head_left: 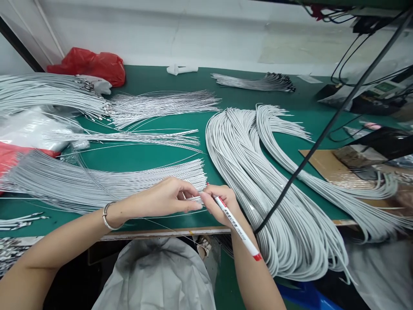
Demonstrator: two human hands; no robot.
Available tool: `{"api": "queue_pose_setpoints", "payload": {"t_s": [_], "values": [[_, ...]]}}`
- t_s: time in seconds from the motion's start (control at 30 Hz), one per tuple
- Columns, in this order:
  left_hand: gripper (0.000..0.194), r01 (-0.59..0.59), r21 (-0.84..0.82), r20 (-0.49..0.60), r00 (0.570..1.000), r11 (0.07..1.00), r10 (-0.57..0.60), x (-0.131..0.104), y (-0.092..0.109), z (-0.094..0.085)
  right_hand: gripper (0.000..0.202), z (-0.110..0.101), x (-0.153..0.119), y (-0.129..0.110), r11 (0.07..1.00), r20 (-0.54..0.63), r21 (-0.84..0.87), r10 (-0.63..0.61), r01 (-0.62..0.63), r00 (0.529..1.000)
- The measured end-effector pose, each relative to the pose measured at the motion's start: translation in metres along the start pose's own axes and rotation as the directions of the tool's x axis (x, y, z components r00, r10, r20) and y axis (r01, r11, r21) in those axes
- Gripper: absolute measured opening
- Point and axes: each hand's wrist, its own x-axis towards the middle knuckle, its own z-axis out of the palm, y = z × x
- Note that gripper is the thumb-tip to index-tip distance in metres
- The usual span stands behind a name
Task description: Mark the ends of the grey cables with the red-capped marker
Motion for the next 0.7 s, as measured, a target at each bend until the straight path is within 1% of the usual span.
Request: {"api": "queue_pose_setpoints", "payload": {"t_s": [0.1,0.17,0.27,0.4,0.5,0.63,0.7], "values": [[0.034,0.049,-0.080,0.004,0.999,0.996,-0.049,0.001,0.001,0.001,0.038,-0.001,0.001,-0.002,1.000,-0.002,0.008,0.006,-0.006,1.000],[0.033,0.057,-0.124,-0.010,0.998,0.991,-0.058,0.001,-0.001,0.002,0.039,-0.003,0.000,-0.003,1.000,-0.007,0.022,0.011,-0.011,1.000],[0.029,0.038,-0.169,-0.016,0.999,0.985,-0.042,0.002,-0.003,0.002,0.040,-0.005,0.000,-0.005,1.000,-0.009,0.026,0.002,-0.001,1.000],[0.026,0.008,-0.196,0.003,1.000,0.981,-0.008,0.001,-0.002,-0.001,0.036,-0.007,0.000,-0.009,0.999,0.016,0.032,-0.042,0.042,0.999],[0.027,-0.002,-0.151,0.008,1.000,0.988,0.003,-0.002,0.003,-0.003,0.034,-0.007,0.001,-0.011,0.999,0.035,0.028,-0.043,0.042,0.998],[0.027,-0.076,0.040,-0.050,0.996,0.996,0.078,-0.007,0.012,-0.006,0.034,-0.006,0.002,-0.010,0.999,0.043,0.014,-0.041,0.041,0.998],[0.027,-0.099,0.069,-0.061,0.993,0.993,0.103,-0.008,0.014,-0.006,0.034,-0.006,0.002,-0.009,0.999,0.050,0.021,-0.046,0.045,0.998]]}}
